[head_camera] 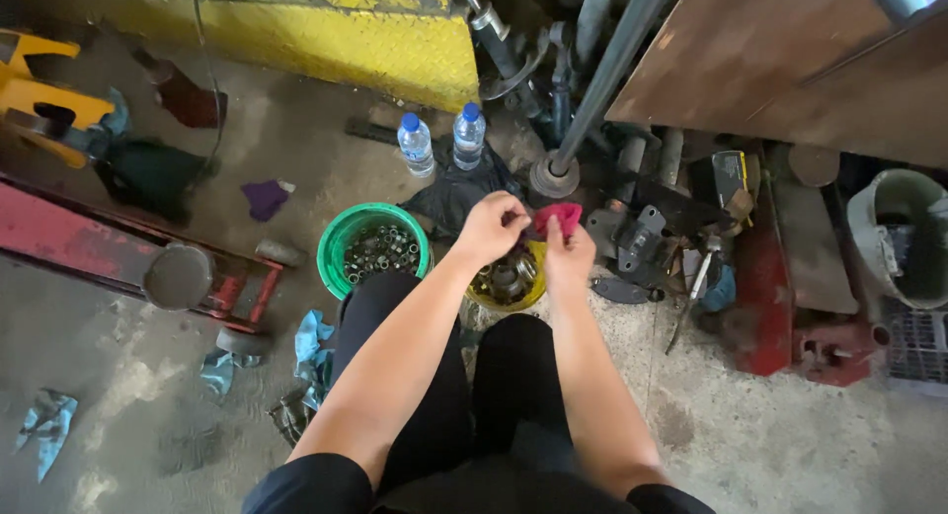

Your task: Cleaning bolts and a wrench using a rag in an auto repair environment.

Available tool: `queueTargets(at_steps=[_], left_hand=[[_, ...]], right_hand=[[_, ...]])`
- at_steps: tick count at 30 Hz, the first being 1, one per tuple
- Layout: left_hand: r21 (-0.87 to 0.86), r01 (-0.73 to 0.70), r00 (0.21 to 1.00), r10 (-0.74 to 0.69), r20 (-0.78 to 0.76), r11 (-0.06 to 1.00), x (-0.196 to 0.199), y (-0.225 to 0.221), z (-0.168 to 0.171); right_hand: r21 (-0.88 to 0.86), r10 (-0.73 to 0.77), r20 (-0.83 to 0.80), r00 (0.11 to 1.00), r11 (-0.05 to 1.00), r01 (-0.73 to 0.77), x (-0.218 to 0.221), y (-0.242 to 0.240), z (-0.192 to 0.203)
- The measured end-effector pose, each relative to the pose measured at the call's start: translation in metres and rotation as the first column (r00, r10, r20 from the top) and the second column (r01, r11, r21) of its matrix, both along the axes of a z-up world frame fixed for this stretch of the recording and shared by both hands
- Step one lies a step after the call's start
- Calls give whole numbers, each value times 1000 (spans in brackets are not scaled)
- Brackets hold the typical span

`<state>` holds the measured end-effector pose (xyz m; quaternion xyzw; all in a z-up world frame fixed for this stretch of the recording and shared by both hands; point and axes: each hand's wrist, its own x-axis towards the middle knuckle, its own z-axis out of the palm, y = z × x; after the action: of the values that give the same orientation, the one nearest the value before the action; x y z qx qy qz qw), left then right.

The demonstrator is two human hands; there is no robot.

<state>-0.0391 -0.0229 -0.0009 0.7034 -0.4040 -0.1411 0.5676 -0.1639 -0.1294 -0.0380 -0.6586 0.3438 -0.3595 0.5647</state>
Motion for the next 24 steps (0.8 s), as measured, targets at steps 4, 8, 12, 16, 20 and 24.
queueTargets(at_steps=[4, 8, 12, 16, 20, 24], left_hand=[[21, -125, 992, 125, -28, 992, 11, -3, -18], [21, -149, 986, 151, -65, 989, 9, -4, -14], [29, -48, 993, 50, -110, 998, 4, -7, -18], [2, -157, 986, 157, -47, 988, 6, -12, -36], [-56, -223, 808, 153, -568, 973, 9, -16, -46], [-139, -70, 896, 1, -444, 988, 4, -14, -37]], right_hand=[[103, 143, 145, 979, 982, -159, 0, 7, -16], [61, 29, 22, 999, 998, -30, -3, 0, -28], [154, -111, 116, 987, 984, 93, -2, 2, -9], [178, -144, 147, 979, 977, 117, -1, 15, 4], [245, -47, 310, 950, 969, -32, 5, 23, -14], [213, -32, 250, 968, 977, -22, 6, 23, -19]])
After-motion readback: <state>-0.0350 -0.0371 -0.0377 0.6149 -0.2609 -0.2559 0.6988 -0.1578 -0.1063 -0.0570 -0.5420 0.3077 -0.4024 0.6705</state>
